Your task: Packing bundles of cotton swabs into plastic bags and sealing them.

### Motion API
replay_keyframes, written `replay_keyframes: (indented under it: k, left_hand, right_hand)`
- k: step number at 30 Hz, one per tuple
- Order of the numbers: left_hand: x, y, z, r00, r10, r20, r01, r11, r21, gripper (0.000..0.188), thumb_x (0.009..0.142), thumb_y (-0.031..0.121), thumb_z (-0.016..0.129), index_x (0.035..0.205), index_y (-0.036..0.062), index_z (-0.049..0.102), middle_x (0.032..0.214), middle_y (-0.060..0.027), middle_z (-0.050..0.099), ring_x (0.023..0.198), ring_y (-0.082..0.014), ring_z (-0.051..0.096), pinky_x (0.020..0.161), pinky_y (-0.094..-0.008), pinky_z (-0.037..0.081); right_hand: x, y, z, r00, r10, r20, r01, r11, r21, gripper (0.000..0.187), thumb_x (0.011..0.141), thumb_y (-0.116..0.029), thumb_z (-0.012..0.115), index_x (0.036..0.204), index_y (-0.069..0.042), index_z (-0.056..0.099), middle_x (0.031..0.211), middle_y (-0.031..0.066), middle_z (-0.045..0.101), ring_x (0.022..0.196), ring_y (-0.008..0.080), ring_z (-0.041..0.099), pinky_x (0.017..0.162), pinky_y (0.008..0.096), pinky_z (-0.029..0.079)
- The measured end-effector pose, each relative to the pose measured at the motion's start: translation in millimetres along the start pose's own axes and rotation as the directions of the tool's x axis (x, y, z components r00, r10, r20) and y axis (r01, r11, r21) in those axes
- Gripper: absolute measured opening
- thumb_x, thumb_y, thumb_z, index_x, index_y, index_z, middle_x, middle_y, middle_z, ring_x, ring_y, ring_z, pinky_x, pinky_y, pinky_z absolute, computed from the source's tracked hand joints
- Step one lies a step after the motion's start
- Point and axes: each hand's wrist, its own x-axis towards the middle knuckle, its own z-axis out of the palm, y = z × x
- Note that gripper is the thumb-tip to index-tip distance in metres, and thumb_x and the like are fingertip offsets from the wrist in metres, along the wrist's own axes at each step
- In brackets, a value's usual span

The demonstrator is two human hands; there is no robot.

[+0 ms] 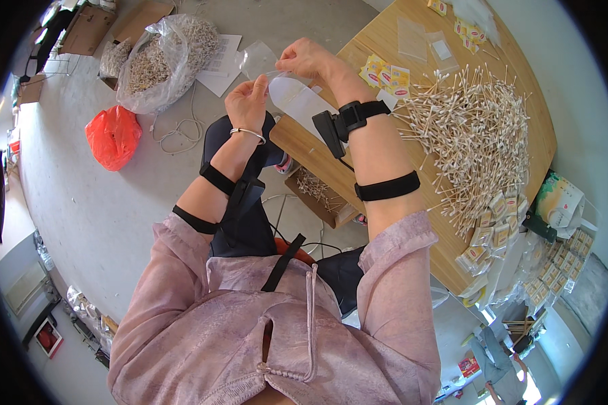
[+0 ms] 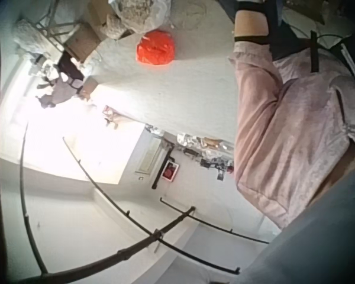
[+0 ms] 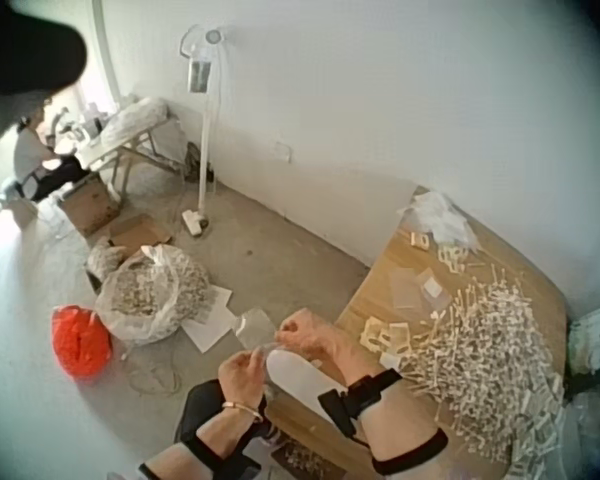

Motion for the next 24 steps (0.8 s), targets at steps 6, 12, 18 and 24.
replay_keyframes:
  k: [6, 12, 18, 24]
  left_hand:
    - [-5, 1, -1, 0.995, 0.084, -0.052, -0.082, 0.996, 0.042, 0.026, 0.081, 0.025, 0.07, 0.08, -0.0013, 0.07, 0.066, -0.0055, 0.065, 0.06, -0.0102, 0.057, 0.058, -0.0243, 0.045]
    - [-7, 3, 3, 0.985, 0.147, -0.087, -0.143, 0.989, 0.05, 0.025, 0.081, 0.025, 0.07, 0.08, 0.0, 0.07, 0.066, -0.0086, 0.066, 0.06, -0.0133, 0.06, 0.059, -0.0267, 0.047]
    - [-2, -10, 5, 0.996, 0.051, -0.067, -0.054, 0.998, -0.031, 0.027, 0.084, 0.025, 0.07, 0.077, -0.0019, 0.068, 0.064, -0.0021, 0.063, 0.057, -0.0075, 0.055, 0.053, -0.0215, 0.044]
    - [1, -15, 15, 0.988, -0.151, -0.042, 0.138, 0.966, -0.22, 0.028, 0.084, 0.025, 0.07, 0.078, -0.0023, 0.066, 0.064, -0.0027, 0.06, 0.054, -0.0093, 0.053, 0.05, -0.0216, 0.044]
  right_hand:
    - [-2, 4, -2, 0.999, -0.044, -0.008, 0.045, 0.998, 0.032, 0.023, 0.081, -0.025, 0.067, 0.087, -0.003, 0.07, 0.078, 0.0028, 0.065, 0.076, 0.0119, 0.056, 0.071, 0.0275, 0.044]
    - [-2, 8, -2, 0.996, -0.087, -0.025, 0.088, 0.994, 0.064, 0.023, 0.082, -0.025, 0.068, 0.089, -0.003, 0.07, 0.079, 0.003, 0.066, 0.075, 0.0119, 0.056, 0.071, 0.0274, 0.045]
    - [-5, 2, -3, 0.999, -0.052, -0.012, 0.052, 0.998, -0.025, 0.024, 0.081, -0.025, 0.067, 0.091, -0.003, 0.07, 0.08, 0.0054, 0.067, 0.076, 0.014, 0.058, 0.071, 0.0292, 0.047]
    - [3, 3, 7, 0.997, 0.061, -0.055, -0.065, 0.996, -0.066, 0.024, 0.08, -0.025, 0.065, 0.09, -0.003, 0.07, 0.081, 0.0083, 0.066, 0.074, 0.0169, 0.059, 0.067, 0.0325, 0.049]
